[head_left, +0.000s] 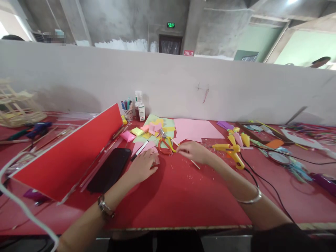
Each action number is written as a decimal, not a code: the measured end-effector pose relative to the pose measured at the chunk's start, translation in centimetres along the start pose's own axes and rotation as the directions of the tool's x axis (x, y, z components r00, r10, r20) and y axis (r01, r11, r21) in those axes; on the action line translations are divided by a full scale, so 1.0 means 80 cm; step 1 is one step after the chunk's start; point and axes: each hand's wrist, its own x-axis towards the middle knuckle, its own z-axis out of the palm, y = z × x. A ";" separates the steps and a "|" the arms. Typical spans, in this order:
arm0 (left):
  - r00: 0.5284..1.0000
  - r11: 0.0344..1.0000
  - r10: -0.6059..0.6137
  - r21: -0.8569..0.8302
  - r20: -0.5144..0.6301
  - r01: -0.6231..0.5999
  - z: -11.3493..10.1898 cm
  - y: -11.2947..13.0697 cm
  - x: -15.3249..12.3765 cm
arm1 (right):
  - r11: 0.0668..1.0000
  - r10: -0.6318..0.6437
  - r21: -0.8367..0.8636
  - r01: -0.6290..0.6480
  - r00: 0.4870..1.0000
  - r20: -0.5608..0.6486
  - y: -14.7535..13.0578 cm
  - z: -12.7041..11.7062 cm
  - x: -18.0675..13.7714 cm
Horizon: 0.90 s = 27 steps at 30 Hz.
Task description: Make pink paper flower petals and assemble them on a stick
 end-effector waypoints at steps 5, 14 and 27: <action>0.996 0.996 -0.075 0.045 -0.041 0.077 0.010 -0.018 -0.014 | 0.971 0.210 -0.135 -0.199 0.975 0.077 0.003 0.013 0.062; 0.993 0.997 -0.073 0.015 -0.096 0.074 0.014 -0.023 -0.013 | 0.876 0.447 -0.273 -0.398 0.882 0.149 0.036 -0.001 0.118; 0.959 0.975 -0.155 0.117 -0.239 0.187 0.008 -0.021 -0.015 | 0.799 0.601 -0.254 -0.545 0.735 0.315 0.112 0.001 0.104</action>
